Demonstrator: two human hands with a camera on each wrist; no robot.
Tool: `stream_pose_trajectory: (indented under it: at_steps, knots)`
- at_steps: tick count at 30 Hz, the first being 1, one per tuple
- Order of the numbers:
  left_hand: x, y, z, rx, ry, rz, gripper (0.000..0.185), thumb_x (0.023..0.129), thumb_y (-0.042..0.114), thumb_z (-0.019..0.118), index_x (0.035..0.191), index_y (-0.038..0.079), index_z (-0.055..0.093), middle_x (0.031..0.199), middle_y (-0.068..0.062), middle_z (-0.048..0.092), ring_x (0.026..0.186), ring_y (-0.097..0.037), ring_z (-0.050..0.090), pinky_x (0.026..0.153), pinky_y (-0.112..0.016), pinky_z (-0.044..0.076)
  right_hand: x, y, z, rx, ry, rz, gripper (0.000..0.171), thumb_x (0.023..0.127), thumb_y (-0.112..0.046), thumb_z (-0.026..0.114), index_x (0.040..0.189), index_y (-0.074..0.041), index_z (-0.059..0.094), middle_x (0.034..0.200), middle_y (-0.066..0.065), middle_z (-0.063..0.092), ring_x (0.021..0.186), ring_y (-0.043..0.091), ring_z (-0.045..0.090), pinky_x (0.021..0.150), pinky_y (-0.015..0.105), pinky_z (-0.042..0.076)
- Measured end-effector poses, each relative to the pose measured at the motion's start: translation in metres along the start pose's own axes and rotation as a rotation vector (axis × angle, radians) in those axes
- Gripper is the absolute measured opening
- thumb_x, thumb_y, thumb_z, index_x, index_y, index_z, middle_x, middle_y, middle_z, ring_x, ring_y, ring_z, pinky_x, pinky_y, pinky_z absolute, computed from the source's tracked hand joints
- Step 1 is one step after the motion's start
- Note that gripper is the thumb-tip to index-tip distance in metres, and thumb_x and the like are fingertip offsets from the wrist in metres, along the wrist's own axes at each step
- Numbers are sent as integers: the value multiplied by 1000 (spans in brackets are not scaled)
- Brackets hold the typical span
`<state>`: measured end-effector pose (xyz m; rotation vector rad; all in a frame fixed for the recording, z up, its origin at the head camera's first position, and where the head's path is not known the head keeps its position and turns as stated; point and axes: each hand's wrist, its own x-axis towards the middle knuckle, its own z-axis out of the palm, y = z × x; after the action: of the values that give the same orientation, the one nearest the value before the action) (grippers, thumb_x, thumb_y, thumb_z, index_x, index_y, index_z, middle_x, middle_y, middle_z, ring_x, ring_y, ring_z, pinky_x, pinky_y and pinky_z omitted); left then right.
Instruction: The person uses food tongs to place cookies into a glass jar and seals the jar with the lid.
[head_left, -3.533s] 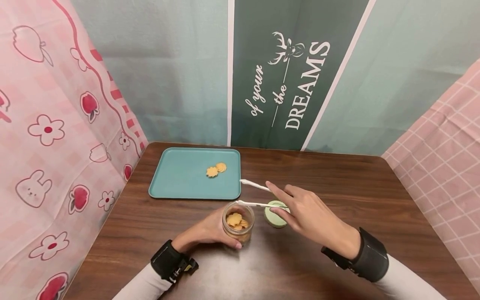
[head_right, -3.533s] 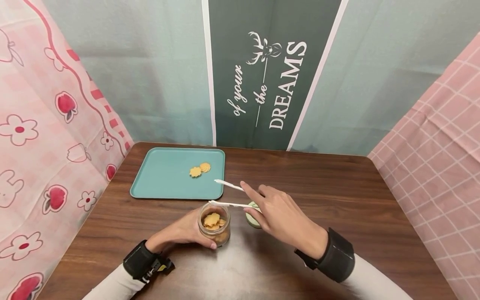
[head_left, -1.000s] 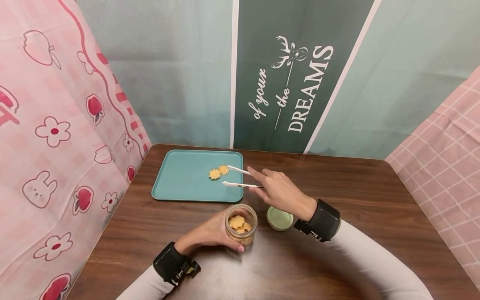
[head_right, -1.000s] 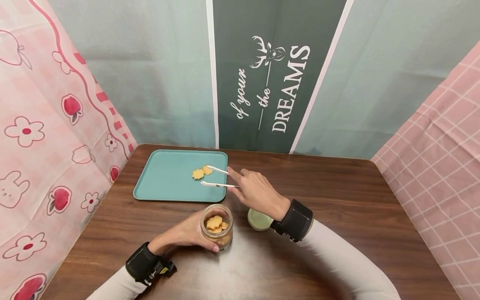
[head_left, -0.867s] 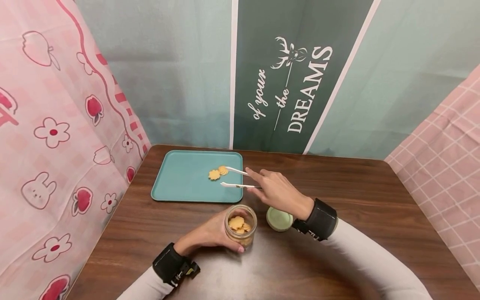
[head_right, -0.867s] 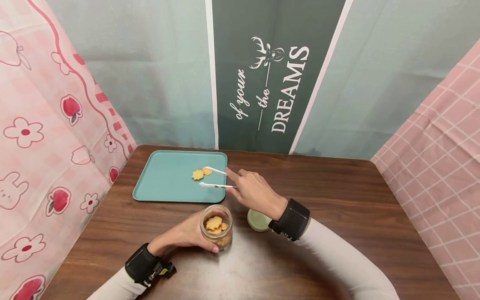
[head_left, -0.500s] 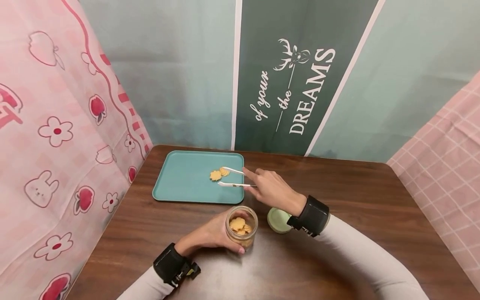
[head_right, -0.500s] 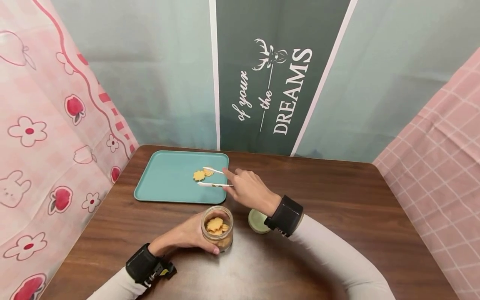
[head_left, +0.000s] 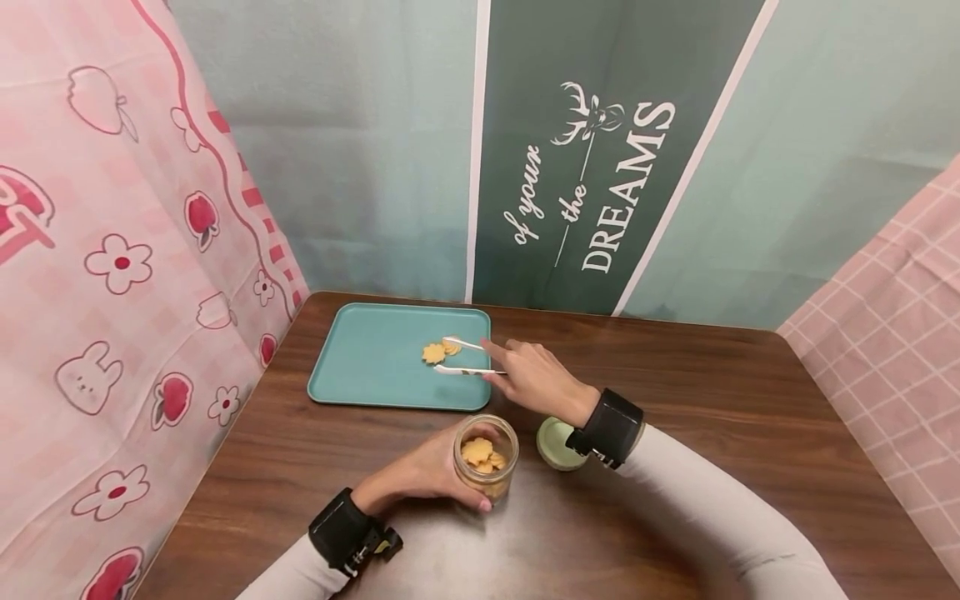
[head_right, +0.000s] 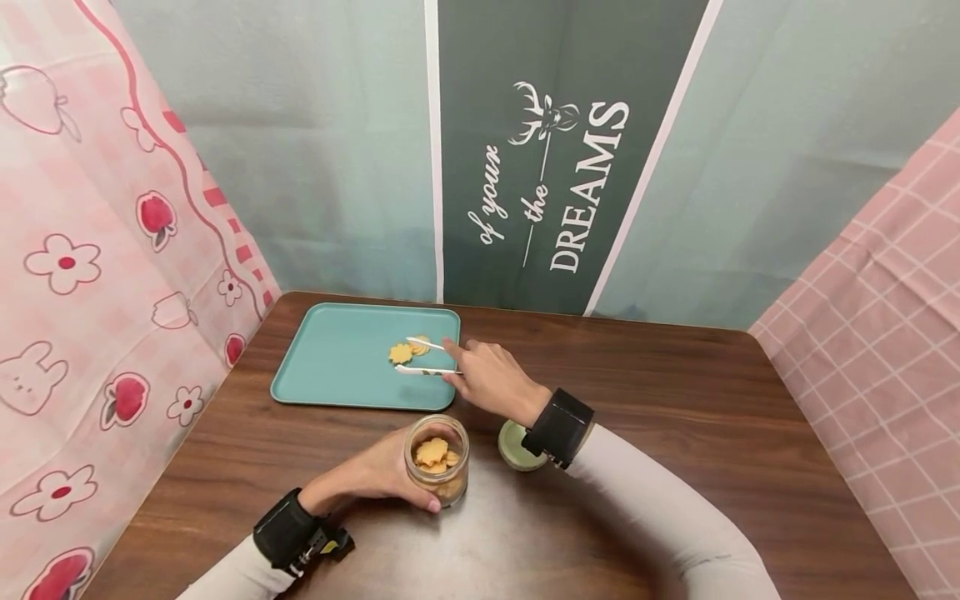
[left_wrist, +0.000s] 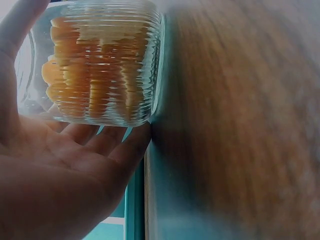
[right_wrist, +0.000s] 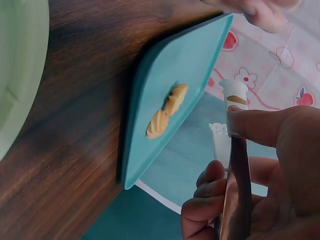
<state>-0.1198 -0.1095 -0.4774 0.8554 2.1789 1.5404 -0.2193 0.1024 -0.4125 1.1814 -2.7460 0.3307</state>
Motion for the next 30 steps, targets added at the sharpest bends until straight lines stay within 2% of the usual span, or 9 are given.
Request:
stream_pose_trajectory:
  at_steps: [10,19,30]
  knots:
    - [1,0,0,19,5,6,81,69,22,101,138,12,60,137,4,62,130,-13,56,118,-33,41,7,5,7,6,-1,-12,54,102,-28,73,146,-1,60,90,9,65,64,15,56,54,31,50]
    - [-1,1,0,4,-2,-16,83,71,23,100,141,11,57,137,2,63,128,-13,57,116,-31,43,16,8,13,20,-43,-4,53,103,-28,72,148,-2,58,79,1,56,62,12,53,51,27,43]
    - [-1,2,-1,-26,-13,-5,84,72,21,100,142,11,56,139,-2,63,130,-16,57,117,-30,42,24,9,20,22,-62,-17,54,104,-28,71,148,-1,57,77,3,57,61,13,52,50,26,42]
